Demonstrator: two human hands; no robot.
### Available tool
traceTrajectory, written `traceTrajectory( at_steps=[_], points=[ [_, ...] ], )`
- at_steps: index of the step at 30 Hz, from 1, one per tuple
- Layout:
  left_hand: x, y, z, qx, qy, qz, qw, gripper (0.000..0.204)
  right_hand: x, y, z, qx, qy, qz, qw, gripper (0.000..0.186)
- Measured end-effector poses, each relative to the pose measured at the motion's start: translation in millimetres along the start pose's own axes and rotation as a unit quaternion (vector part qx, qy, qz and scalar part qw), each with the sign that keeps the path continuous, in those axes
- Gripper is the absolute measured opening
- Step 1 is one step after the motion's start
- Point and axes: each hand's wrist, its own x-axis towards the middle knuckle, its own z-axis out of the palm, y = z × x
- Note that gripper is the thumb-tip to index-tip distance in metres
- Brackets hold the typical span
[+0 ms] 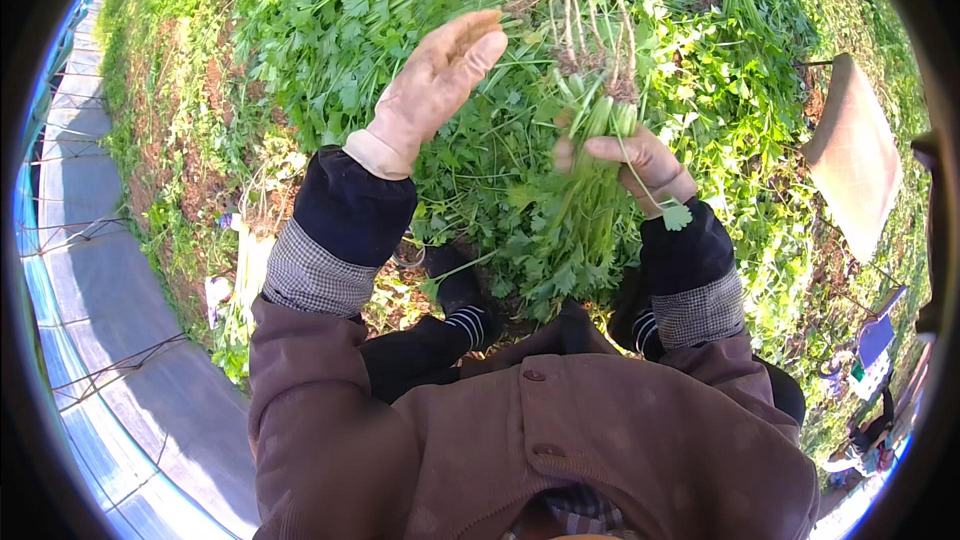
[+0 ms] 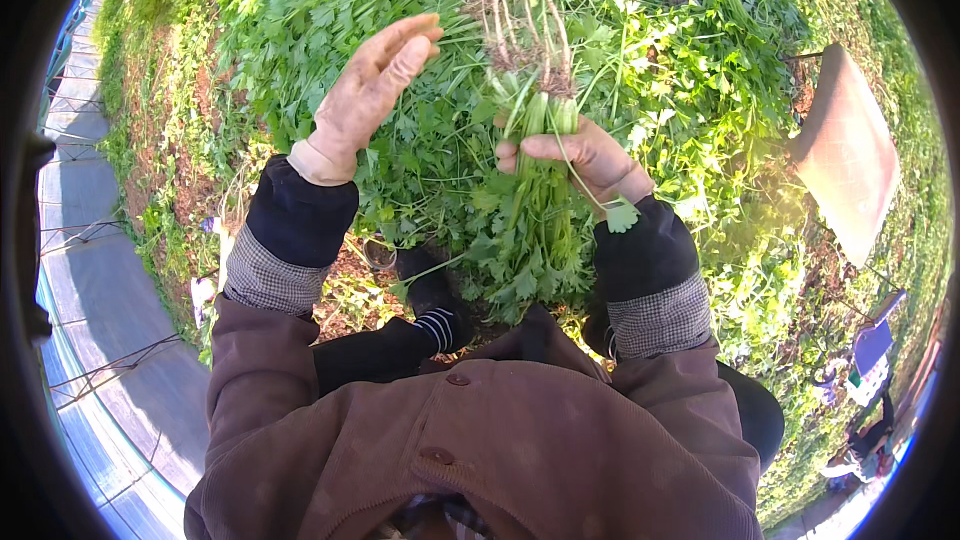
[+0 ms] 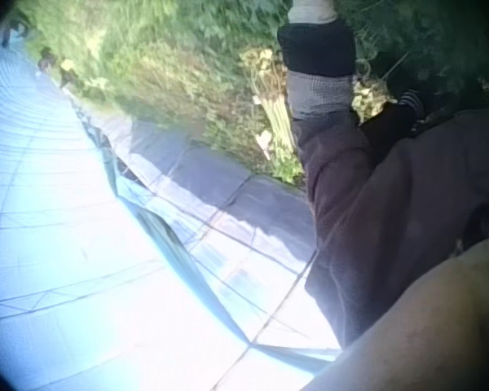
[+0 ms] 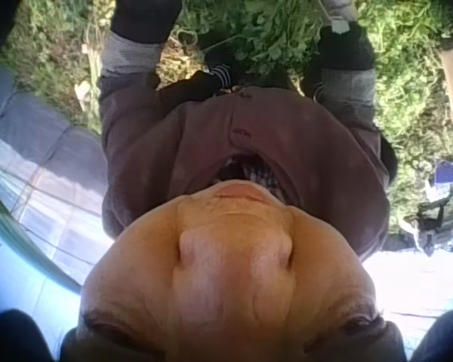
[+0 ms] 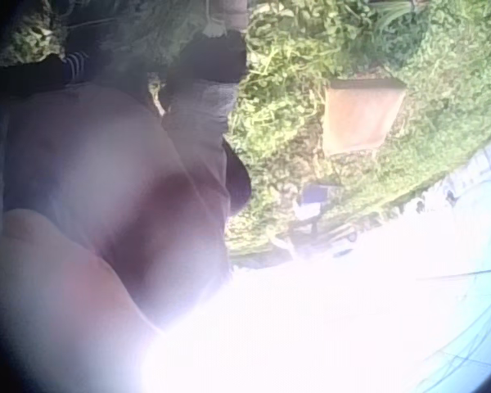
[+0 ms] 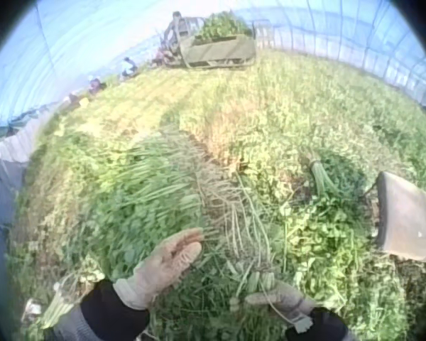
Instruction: The person gathers loose celery stalks from a pile on the ground, aligns them into a neat bunch, and secures the bundle with a rubber band. The person repeats this process to create multiple finished bundles.
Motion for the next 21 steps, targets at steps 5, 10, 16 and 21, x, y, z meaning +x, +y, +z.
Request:
traceTrajectory(
  at_steps=[5,10,16,21],
  points=[
    [11.7,104.1,49.2,0.329,-0.284,0.156,0.887,0.066,-11.6,-1.6,44.9,-0.065,-0.098,0.006,0.993,0.048],
    [6.9,159.1,62.7,0.195,-0.147,0.278,0.929,0.057,-51.6,-16.5,71.0,-0.093,-0.112,-0.056,0.988,0.050],
    [-45.5,198.2,78.9,0.120,-0.080,0.244,0.959,0.053,-108.9,-54.9,74.9,-0.151,-0.035,-0.139,0.978,0.045],
    [-104.9,182.3,131.1,-0.091,-0.124,-0.091,0.984,0.123,-149.5,-119.8,105.5,-0.117,-0.150,-0.327,0.926,0.047]
  ],
)
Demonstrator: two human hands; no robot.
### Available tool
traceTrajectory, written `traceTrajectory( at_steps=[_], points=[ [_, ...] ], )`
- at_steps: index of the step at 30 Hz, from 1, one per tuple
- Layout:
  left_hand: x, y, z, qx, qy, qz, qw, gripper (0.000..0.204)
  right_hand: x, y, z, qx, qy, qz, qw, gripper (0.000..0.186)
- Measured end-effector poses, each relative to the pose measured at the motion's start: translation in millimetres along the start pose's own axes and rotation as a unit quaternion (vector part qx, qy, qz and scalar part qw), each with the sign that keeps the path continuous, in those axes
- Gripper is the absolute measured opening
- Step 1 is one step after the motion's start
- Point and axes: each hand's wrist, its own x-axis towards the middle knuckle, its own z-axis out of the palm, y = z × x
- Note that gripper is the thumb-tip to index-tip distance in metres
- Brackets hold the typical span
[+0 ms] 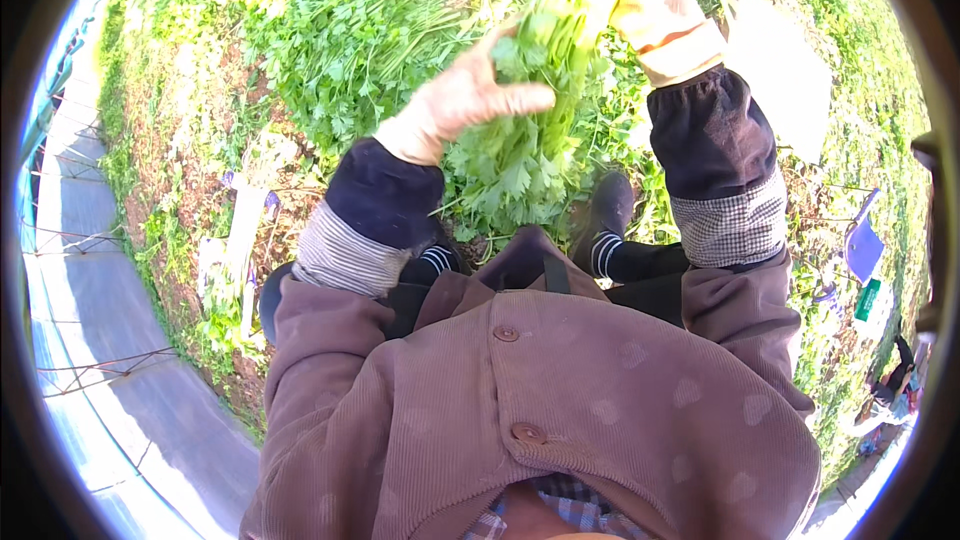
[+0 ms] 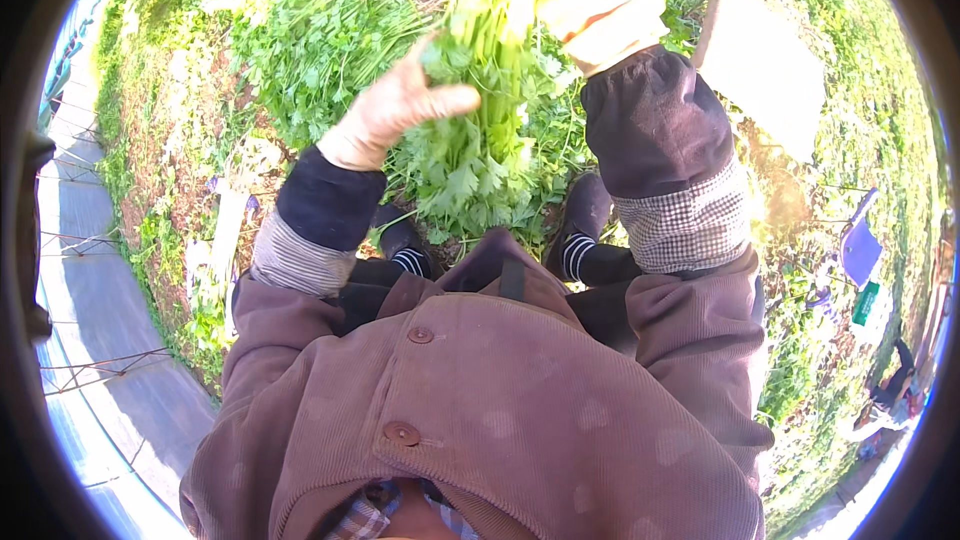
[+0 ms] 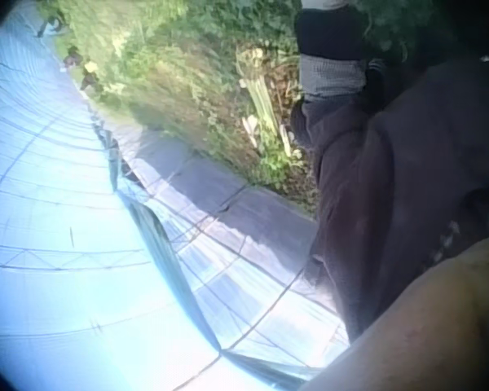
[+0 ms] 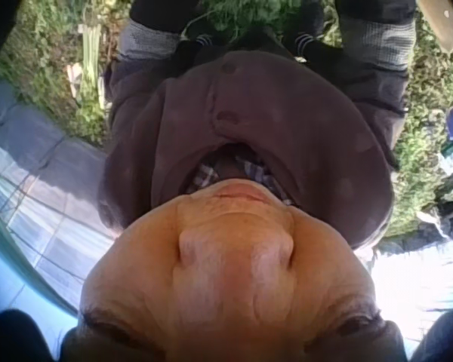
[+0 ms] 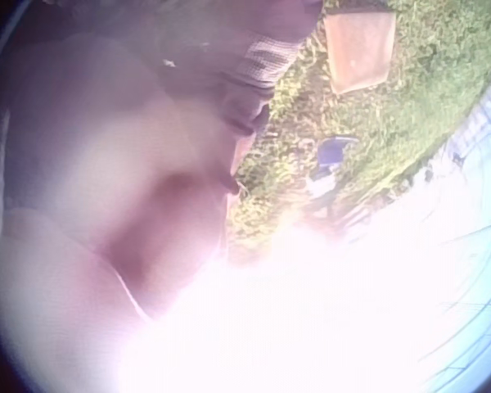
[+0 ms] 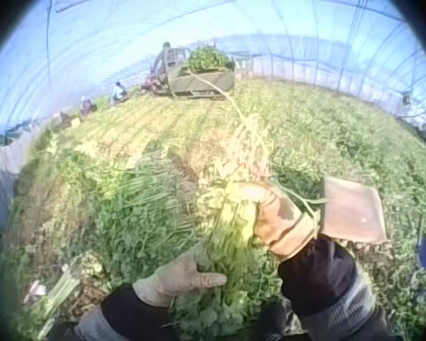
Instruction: The person gathers loose celery stalks from a pile on the ground, aligns them into a neat bunch, and secures the bundle with a rubber band. The person repeats this process to create multiple finished bundles.
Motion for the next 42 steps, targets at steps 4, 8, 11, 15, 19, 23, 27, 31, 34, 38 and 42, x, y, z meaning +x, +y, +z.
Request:
traceTrajectory(
  at_steps=[4,8,11,15,19,23,27,31,34,38,42],
  points=[
    [4.8,-50.1,41.8,-0.247,-0.008,0.084,0.965,0.062,-0.3,-9.3,2.4,0.067,0.154,0.006,0.986,0.039],
    [11.1,-55.0,42.9,-0.299,0.011,0.137,0.944,0.046,-48.9,29.2,-0.9,0.003,0.201,-0.034,0.979,0.077],
    [14.2,-49.3,42.0,-0.310,0.133,0.117,0.934,0.042,-105.0,72.5,13.0,0.093,0.225,0.086,0.966,0.098],
    [25.4,-63.2,47.1,-0.358,0.152,0.009,0.921,0.039,-135.6,117.0,24.5,0.121,0.138,0.199,0.963,0.100],
    [43.4,-95.5,42.1,-0.388,0.129,-0.001,0.912,0.041,-129.2,143.9,17.7,0.111,0.168,0.266,0.943,0.070],
    [65.7,-142.2,20.7,-0.330,0.214,0.017,0.919,0.074,-134.1,171.8,-7.7,0.167,0.322,0.296,0.884,0.042],
    [67.4,-214.6,1.6,-0.249,0.320,-0.250,0.879,0.060,-158.1,200.8,-47.0,0.033,0.548,0.534,0.643,0.033],
    [62.8,-269.8,11.4,-0.260,0.257,-0.305,0.879,0.053,-182.5,221.1,-71.6,0.245,0.424,0.396,0.777,0.030],
    [64.5,-286.2,26.0,-0.243,0.183,-0.330,0.894,0.051,-189.1,229.5,-79.0,0.225,0.489,0.466,0.702,0.027],
    [64.0,-286.9,38.4,-0.233,0.168,-0.356,0.889,0.049,-184.3,220.3,-78.1,0.346,0.418,0.410,0.733,0.016],
    [64.4,-269.6,54.1,-0.249,0.085,-0.402,0.877,0.062,-164.2,186.4,-66.9,0.152,0.544,0.480,0.671,0.019]
  ],
)
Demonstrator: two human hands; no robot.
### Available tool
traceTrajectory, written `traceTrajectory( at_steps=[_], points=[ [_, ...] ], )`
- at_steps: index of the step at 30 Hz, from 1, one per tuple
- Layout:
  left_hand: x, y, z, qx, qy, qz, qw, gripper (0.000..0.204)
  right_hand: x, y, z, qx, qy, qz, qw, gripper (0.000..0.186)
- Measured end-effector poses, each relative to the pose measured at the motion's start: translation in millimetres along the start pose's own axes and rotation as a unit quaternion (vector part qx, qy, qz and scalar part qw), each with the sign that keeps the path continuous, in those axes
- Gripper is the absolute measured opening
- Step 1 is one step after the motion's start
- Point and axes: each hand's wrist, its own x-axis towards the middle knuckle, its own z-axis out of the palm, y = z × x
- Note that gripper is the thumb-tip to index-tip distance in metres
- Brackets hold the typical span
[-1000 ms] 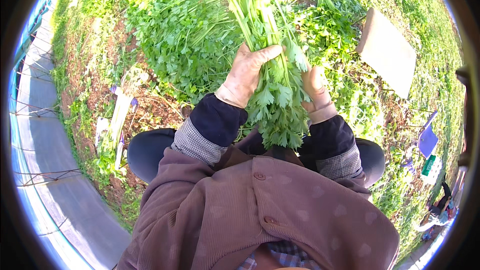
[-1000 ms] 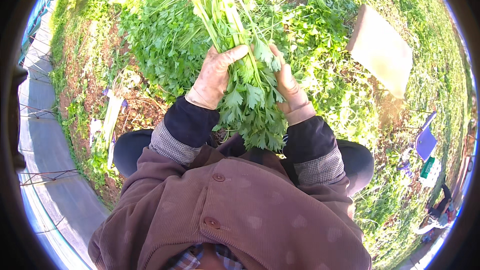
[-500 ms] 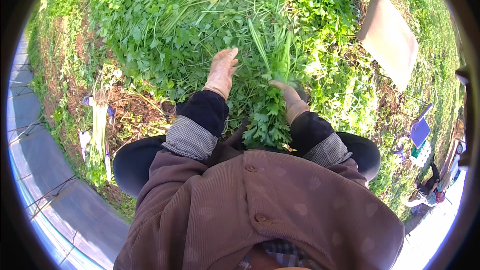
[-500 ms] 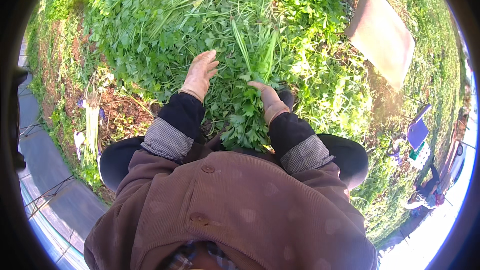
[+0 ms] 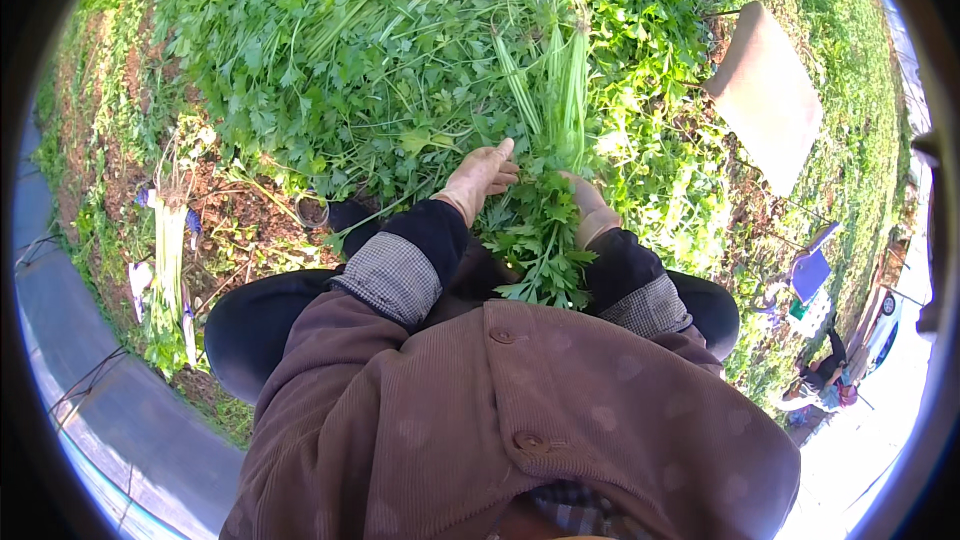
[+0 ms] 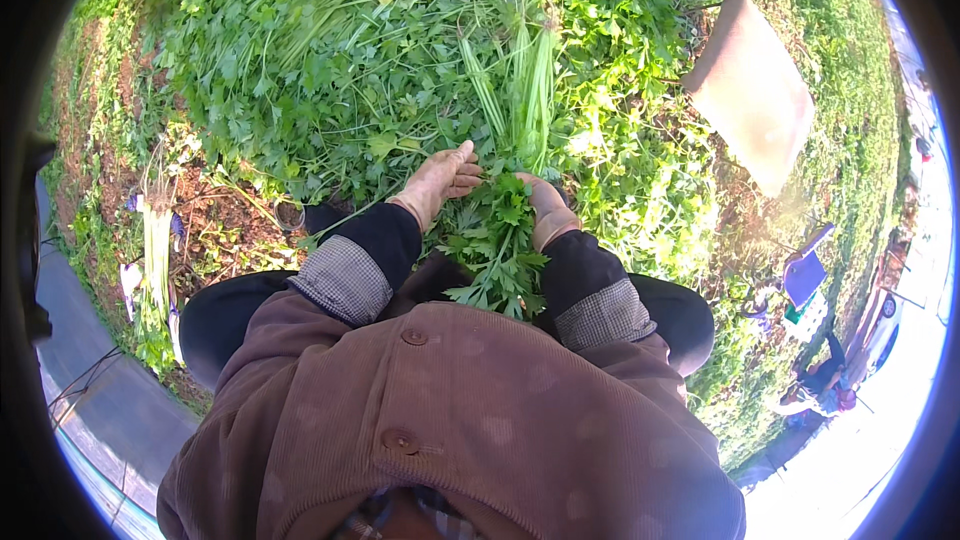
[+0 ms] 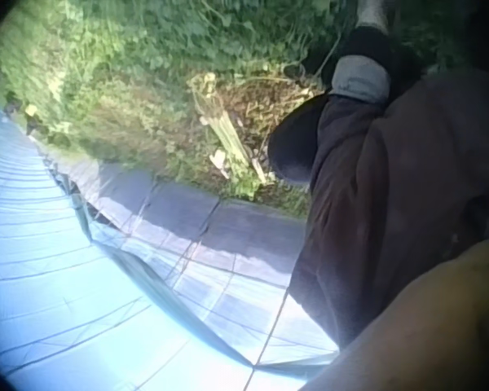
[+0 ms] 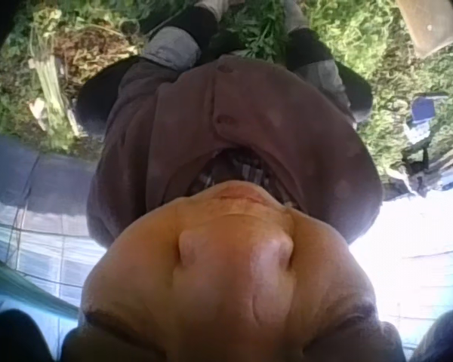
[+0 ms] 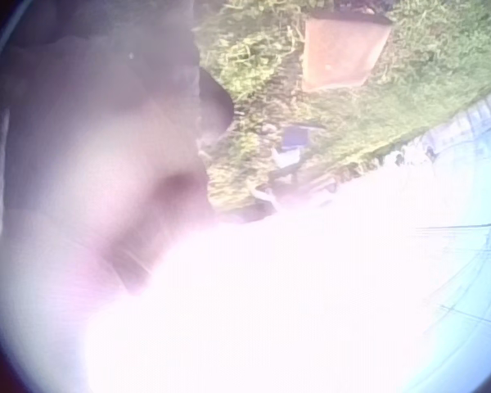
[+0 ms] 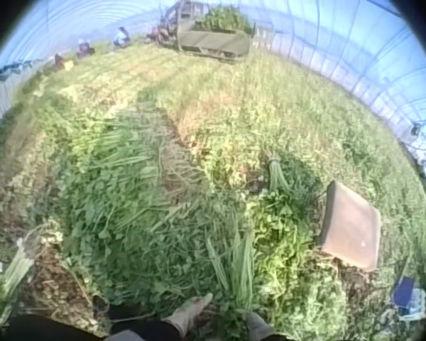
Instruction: The person gathers loose celery stalks from a pile on the ground, aligns them into a neat bunch, and secures the bundle with a rubber band. The person repeats this process to create multiple finished bundles.
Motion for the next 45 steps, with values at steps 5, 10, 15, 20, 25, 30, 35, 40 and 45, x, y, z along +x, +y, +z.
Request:
traceTrajectory(
  at_steps=[5,10,15,20,25,30,35,40,45],
  points=[
    [-29.6,41.8,46.0,-0.163,-0.091,0.093,0.978,0.063,-76.1,-28.7,0.7,-0.124,-0.152,0.057,0.979,0.014],
    [-53.9,108.4,37.4,-0.431,-0.040,0.220,0.874,0.052,-161.6,-50.3,-9.9,-0.309,-0.138,-0.009,0.941,0.025],
    [-54.4,146.8,-44.7,-0.434,0.050,0.295,0.850,0.038,-229.9,-78.0,-8.9,-0.432,-0.060,-0.091,0.895,0.023],
    [-77.0,161.7,-116.7,-0.380,0.172,0.371,0.830,0.023,-281.4,-94.4,-26.7,-0.472,-0.027,-0.191,0.860,0.021],
    [-121.0,153.5,-83.2,-0.263,0.234,0.475,0.806,0.029,-309.0,-104.8,-25.2,-0.512,-0.039,-0.202,0.834,0.021],
    [-136.8,123.8,33.8,-0.057,-0.121,0.446,0.885,0.045,-308.0,-105.1,-0.4,-0.536,-0.040,-0.193,0.821,0.014],
    [-127.2,107.5,53.6,-0.155,-0.293,0.288,0.898,0.032,-309.2,-96.5,7.0,-0.512,-0.044,-0.182,0.838,0.014],
    [-129.6,147.0,-25.6,-0.318,-0.129,0.440,0.830,0.019,-323.7,-93.4,1.6,-0.543,0.007,-0.205,0.814,0.011],
    [-130.9,165.0,-97.9,-0.386,0.072,0.513,0.764,0.035,-335.8,-94.2,11.3,-0.644,0.035,-0.248,0.723,0.024]
  ],
)
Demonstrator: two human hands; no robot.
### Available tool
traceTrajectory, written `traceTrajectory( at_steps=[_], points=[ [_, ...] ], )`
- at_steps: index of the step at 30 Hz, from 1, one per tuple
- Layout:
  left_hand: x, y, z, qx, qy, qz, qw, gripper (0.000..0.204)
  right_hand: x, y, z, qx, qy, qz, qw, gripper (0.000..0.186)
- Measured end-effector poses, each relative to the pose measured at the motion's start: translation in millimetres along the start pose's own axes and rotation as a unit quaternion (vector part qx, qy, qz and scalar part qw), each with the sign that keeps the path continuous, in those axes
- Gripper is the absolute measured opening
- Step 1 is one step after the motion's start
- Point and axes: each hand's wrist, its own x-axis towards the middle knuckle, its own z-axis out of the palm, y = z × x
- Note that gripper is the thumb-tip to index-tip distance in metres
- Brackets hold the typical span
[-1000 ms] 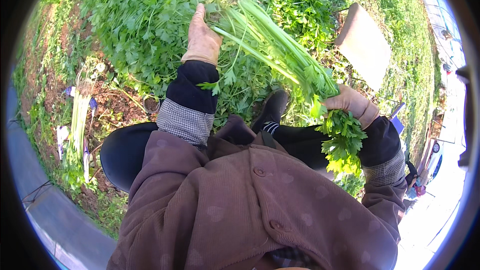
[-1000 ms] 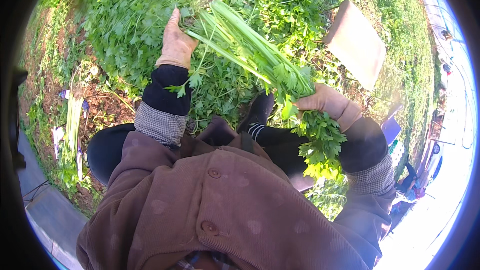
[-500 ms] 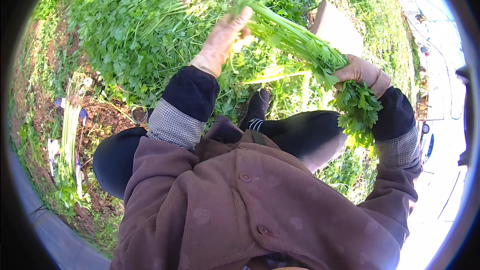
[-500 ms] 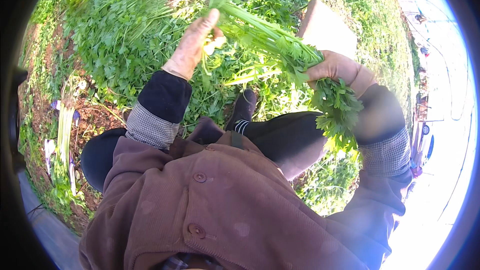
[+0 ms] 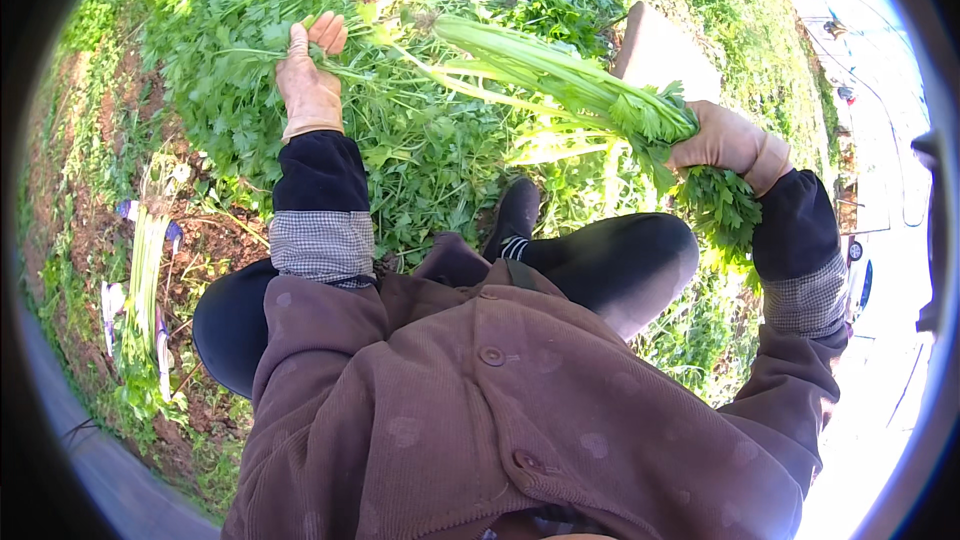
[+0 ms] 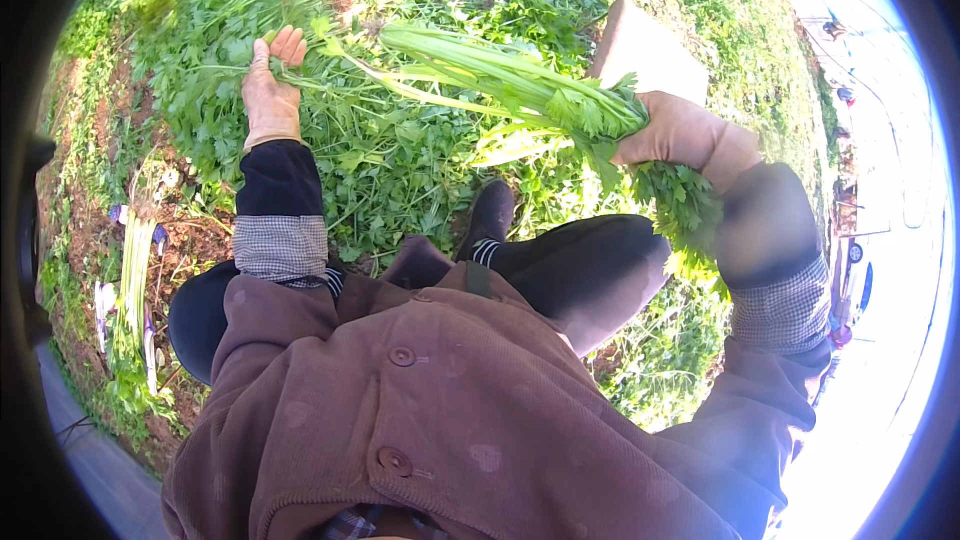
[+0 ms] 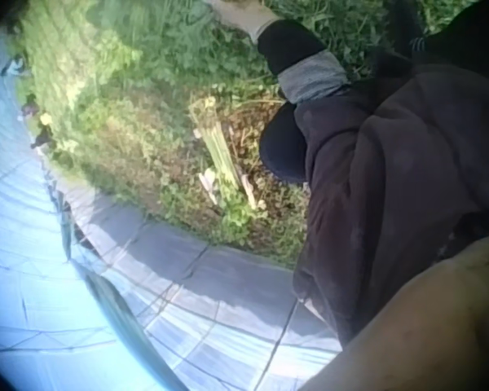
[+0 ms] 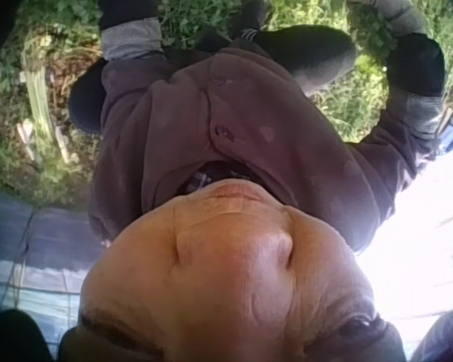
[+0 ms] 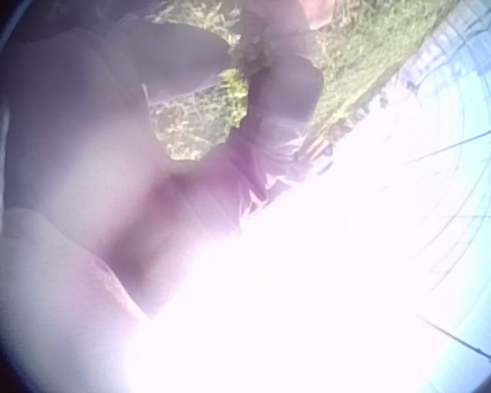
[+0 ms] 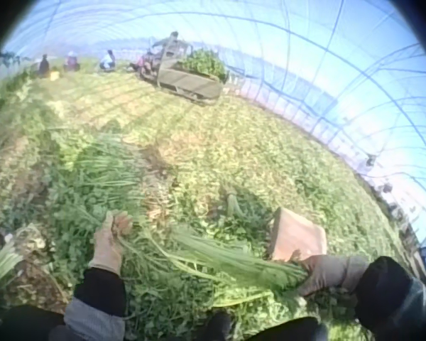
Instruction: The person gathers loose celery stalks from a pile on the ground, aligns them into a neat bunch, and secures the bundle with a rubber band. The person repeats this process to create multiple finished bundles.
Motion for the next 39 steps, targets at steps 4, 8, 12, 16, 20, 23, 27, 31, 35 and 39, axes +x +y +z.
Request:
traceTrajectory(
  at_steps=[4,8,12,16,20,23,27,31,35,39],
  points=[
    [-22.2,-36.3,4.0,0.359,-0.285,0.031,0.888,0.050,4.8,-16.7,-3.8,-0.154,0.027,0.019,0.988,0.037],
    [-65.4,-76.0,24.0,0.423,-0.384,-0.126,0.811,0.042,7.9,-22.0,-4.5,-0.237,0.064,0.008,0.969,0.037],
    [-65.0,-79.2,19.9,0.151,-0.231,-0.170,0.946,0.026,-0.9,-14.3,-3.0,-0.429,0.157,-0.023,0.889,0.031],
    [-15.4,-46.6,-16.7,0.452,-0.070,0.014,0.889,0.033,-10.0,-1.9,-4.1,-0.523,0.206,-0.036,0.826,0.015],
    [1.7,-37.4,-34.3,0.811,-0.116,0.086,0.567,0.071,-9.8,7.1,-6.3,-0.573,0.246,-0.091,0.776,0.015],
    [-18.2,-43.3,-14.3,0.733,-0.203,0.119,0.639,0.080,-7.8,7.4,-5.0,-0.606,0.285,-0.153,0.726,0.024],
    [-58.5,-32.7,35.5,0.508,-0.397,0.082,0.760,0.057,-6.7,-2.1,0.4,-0.621,0.319,-0.224,0.680,0.040],
    [-109.8,-23.8,73.8,0.430,-0.502,0.033,0.750,0.040,-2.8,-12.2,5.4,-0.615,0.341,-0.281,0.653,0.054],
    [-127.5,-17.6,81.1,0.246,-0.443,-0.058,0.860,0.022,6.8,-9.8,10.0,-0.550,0.352,-0.312,0.690,0.058],
    [-116.2,-13.3,68.1,0.149,-0.317,-0.101,0.931,0.018,23.9,0.8,23.3,-0.490,0.366,-0.292,0.735,0.053]
  ],
)
